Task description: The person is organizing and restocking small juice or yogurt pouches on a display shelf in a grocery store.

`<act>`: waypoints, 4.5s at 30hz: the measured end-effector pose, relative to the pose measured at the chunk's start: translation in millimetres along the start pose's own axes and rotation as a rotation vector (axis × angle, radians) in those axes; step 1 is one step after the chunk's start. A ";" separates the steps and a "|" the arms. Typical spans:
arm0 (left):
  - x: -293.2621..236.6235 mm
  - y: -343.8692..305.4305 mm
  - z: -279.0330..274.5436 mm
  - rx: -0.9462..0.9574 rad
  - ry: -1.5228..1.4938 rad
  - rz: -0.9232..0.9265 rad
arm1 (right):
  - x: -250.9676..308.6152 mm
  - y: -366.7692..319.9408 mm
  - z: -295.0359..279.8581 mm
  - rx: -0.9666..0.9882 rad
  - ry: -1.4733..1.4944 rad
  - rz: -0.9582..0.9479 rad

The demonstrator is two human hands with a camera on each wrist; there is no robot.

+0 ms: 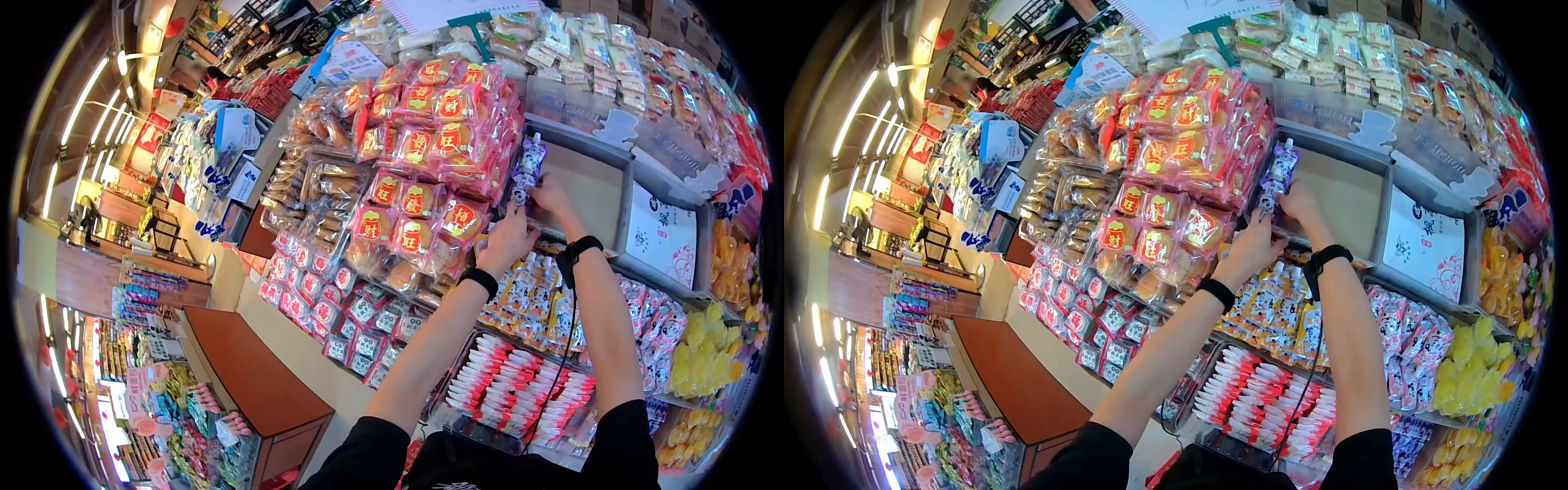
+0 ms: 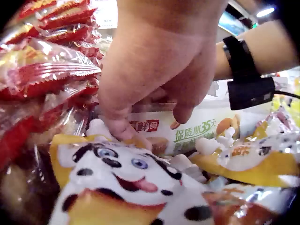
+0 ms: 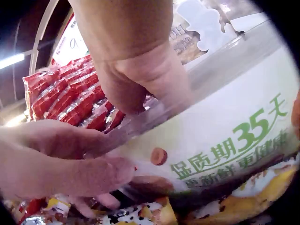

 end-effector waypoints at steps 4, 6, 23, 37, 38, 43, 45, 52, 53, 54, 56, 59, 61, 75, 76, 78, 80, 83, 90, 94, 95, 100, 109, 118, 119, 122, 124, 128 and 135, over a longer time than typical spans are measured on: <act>-10.6 2.2 0.7 -0.059 -0.052 0.033 | 13.0 -9.9 -30.5 -0.334 -0.035 -0.093; -12.0 1.5 -2.3 -0.070 -0.061 0.040 | 20.7 -14.1 -33.2 -0.376 -0.038 -0.106; -35.2 -59.2 -25.0 -0.187 -0.308 0.273 | 66.8 -102.2 -58.8 -0.555 0.248 -0.333; -122.5 -316.0 -36.1 -0.362 -0.003 0.251 | 98.1 -491.6 26.5 0.246 1.278 -0.510; -116.5 -342.8 -35.8 -0.476 -0.013 0.163 | 92.8 -512.7 42.8 0.320 1.326 -0.446; -101.9 -464.0 -13.7 -0.548 -0.104 -0.007 | 81.7 -628.0 121.9 0.876 1.076 -0.448; -106.0 -529.9 1.7 -0.691 -0.032 -0.032 | 64.6 -663.4 150.9 0.949 0.984 -0.408; -114.8 -715.1 83.3 -1.138 -0.184 -0.289 | 68.4 -753.9 190.4 1.134 0.616 -0.652; -116.4 -752.3 93.4 -1.219 -0.177 -0.353 | 66.4 -766.2 215.0 1.221 0.552 -0.673; -118.4 -784.3 108.7 -1.298 -0.197 -0.365 | 68.4 -775.2 222.2 1.039 0.300 -1.060; -103.8 -840.5 150.7 -1.497 -0.340 -0.412 | 61.4 -824.4 232.5 0.985 0.144 -1.072; -122.4 -927.9 208.8 -1.745 -0.264 -0.455 | 41.9 -881.8 310.3 1.164 -0.037 -1.349; -147.2 -978.7 247.9 -1.870 -0.267 -0.546 | 28.8 -942.4 327.1 0.992 -0.208 -1.774; -266.7 -1092.5 474.5 -2.541 -0.312 -1.034 | -115.5 -1218.7 326.6 1.611 -0.304 -2.409; -288.1 -1096.7 476.0 -2.657 -0.273 -0.971 | -118.3 -1234.0 318.1 1.568 -0.272 -2.443; -293.5 -1105.4 495.9 -2.686 -0.205 -1.022 | -128.8 -1254.0 331.2 1.652 -0.251 -2.480; -299.8 -1114.4 519.8 -2.704 -0.144 -1.077 | -144.9 -1273.5 341.3 1.801 -0.174 -2.541; -312.8 -1136.4 546.7 -2.770 -0.223 -1.044 | -164.7 -1311.6 348.0 1.835 -0.250 -2.491; -386.8 -1237.2 584.7 -2.856 -0.170 -1.202 | -181.0 -1404.0 362.0 1.808 -0.209 -2.498; -412.4 -1324.7 623.3 -2.921 -0.212 -1.250 | -161.6 -1454.4 380.5 1.710 -0.175 -2.415; -420.4 -1344.7 628.9 -2.929 -0.210 -1.241 | -157.2 -1462.0 394.1 1.645 -0.205 -2.404; -488.9 -1407.9 661.8 -3.165 0.118 -1.185 | -208.6 -1526.3 415.0 1.906 -0.347 -2.303; -601.0 -1471.7 685.5 -3.407 0.454 -0.759 | -327.2 -1665.1 349.2 2.357 -0.407 -2.157; -625.0 -1528.1 736.2 -3.547 0.383 -0.566 | -366.8 -1766.5 350.1 2.266 -0.269 -1.990; -627.3 -1531.4 739.6 -3.537 0.362 -0.542 | -372.3 -1775.6 355.1 2.263 -0.268 -1.941; -632.8 -1540.4 754.2 -3.497 0.247 -0.623 | -382.3 -1801.6 352.4 2.220 -0.246 -1.855; -629.2 -1545.1 767.2 -3.455 0.108 -0.558 | -391.1 -1811.2 355.2 2.139 -0.196 -1.845; -619.2 -1549.6 757.5 -3.223 -0.192 -0.663 | -375.6 -1827.2 324.8 1.899 0.098 -2.093; -532.9 -1529.7 680.3 -2.574 -0.666 -0.498 | -244.6 -1759.9 357.0 1.182 0.281 -2.039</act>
Point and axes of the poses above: each hand's wrist, its own y-axis towards the middle knuckle, its own z-axis out of the palm, x = y × z, the point moved 9 cm from there along y, towards the middle knuckle, and after that the axes turned 13 degrees about -y, right-handed, at the moved point
